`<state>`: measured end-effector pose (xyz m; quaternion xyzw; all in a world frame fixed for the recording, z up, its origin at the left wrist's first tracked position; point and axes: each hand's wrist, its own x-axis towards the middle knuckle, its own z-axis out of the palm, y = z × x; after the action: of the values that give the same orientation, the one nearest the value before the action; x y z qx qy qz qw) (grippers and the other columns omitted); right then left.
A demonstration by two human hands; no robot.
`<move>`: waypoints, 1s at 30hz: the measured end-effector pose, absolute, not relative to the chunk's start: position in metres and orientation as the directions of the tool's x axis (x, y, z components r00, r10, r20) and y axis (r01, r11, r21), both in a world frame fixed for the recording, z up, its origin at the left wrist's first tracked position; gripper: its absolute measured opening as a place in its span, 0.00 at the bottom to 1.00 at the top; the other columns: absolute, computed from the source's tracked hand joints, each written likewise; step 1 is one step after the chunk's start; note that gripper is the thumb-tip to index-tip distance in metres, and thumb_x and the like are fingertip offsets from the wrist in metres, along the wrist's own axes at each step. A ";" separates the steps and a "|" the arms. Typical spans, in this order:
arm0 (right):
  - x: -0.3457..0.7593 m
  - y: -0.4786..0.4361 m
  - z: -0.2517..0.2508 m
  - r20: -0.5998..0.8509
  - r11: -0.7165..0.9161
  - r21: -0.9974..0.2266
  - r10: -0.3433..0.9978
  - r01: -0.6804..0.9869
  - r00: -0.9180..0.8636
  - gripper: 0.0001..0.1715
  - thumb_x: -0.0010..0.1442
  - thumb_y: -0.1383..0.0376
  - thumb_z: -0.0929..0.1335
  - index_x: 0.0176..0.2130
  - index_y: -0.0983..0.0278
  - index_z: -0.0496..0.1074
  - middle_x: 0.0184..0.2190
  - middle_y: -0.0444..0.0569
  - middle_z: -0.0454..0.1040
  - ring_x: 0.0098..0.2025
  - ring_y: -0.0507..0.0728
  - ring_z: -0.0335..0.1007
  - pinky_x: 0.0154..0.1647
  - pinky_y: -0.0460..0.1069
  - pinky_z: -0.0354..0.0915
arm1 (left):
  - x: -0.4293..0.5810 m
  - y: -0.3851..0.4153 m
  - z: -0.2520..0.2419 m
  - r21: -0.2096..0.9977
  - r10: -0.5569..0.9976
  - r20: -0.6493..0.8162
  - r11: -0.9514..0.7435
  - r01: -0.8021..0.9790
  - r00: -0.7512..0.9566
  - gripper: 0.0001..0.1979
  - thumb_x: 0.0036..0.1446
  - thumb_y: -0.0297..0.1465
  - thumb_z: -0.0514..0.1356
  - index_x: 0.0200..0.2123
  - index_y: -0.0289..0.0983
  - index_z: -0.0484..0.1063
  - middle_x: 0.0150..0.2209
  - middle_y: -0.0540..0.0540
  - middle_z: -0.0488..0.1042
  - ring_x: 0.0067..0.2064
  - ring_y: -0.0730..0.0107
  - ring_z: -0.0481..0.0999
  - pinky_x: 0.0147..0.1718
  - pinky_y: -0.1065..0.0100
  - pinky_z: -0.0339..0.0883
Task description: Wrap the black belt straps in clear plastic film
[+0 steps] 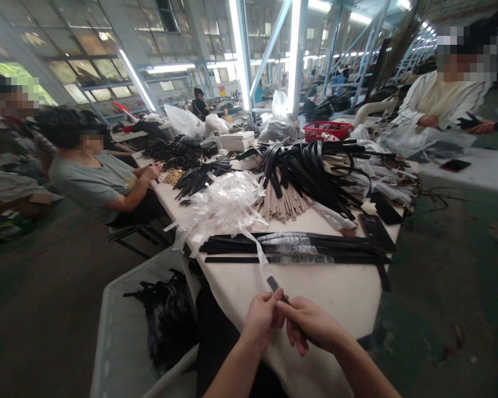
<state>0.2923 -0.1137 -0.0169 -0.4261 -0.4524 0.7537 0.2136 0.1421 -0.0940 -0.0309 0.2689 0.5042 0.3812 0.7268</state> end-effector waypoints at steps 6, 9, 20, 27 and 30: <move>0.305 -0.132 -0.011 -0.394 -0.302 -0.905 0.860 0.299 -0.325 0.18 0.66 0.57 0.61 0.33 0.66 0.71 0.24 0.49 0.77 0.19 0.51 0.73 0.18 0.42 0.60 | 0.143 -0.097 -0.039 0.823 0.867 -0.496 0.485 -0.295 0.043 0.32 0.43 0.57 0.68 0.31 0.30 0.77 0.12 0.58 0.55 0.15 0.81 0.49 0.16 0.72 0.42; 0.307 -0.138 -0.016 -0.405 -0.321 -0.897 0.871 0.305 -0.276 0.19 0.67 0.56 0.59 0.35 0.66 0.70 0.24 0.48 0.77 0.16 0.51 0.70 0.15 0.42 0.57 | 0.157 -0.110 -0.042 0.835 0.866 -0.494 0.498 -0.235 0.079 0.32 0.43 0.60 0.66 0.27 0.33 0.74 0.12 0.56 0.58 0.15 0.80 0.52 0.16 0.71 0.43; 0.329 -0.156 -0.029 -0.388 -0.343 -0.893 0.915 0.292 -0.112 0.26 0.68 0.43 0.56 0.35 0.60 0.62 0.18 0.40 0.71 0.11 0.48 0.59 0.11 0.43 0.48 | 0.184 -0.140 -0.043 0.919 0.898 -0.388 0.393 0.017 0.210 0.36 0.52 0.65 0.51 0.17 0.37 0.67 0.13 0.52 0.57 0.18 0.74 0.54 0.21 0.68 0.46; 0.340 -0.159 -0.013 -0.328 -0.298 -0.913 0.942 0.278 -0.068 0.26 0.68 0.43 0.55 0.39 0.60 0.65 0.21 0.42 0.73 0.17 0.52 0.68 0.19 0.46 0.61 | 0.199 -0.139 -0.038 0.917 0.903 -0.343 0.381 -0.113 0.259 0.34 0.56 0.62 0.52 0.15 0.38 0.60 0.16 0.51 0.59 0.20 0.75 0.54 0.22 0.68 0.45; 0.353 -0.164 -0.014 -0.362 -0.284 -0.875 0.921 0.393 -0.141 0.28 0.66 0.43 0.58 0.29 0.61 0.66 0.19 0.43 0.72 0.18 0.52 0.67 0.22 0.46 0.62 | 0.193 -0.132 -0.040 0.916 0.909 -0.380 0.395 -0.062 0.173 0.35 0.54 0.63 0.53 0.15 0.39 0.60 0.13 0.54 0.53 0.19 0.75 0.50 0.22 0.67 0.42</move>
<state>0.3532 -0.1643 -0.0140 -0.6052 -0.5429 0.5251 0.2516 0.1931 -0.1324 -0.0397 0.4041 0.5237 0.3729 0.6506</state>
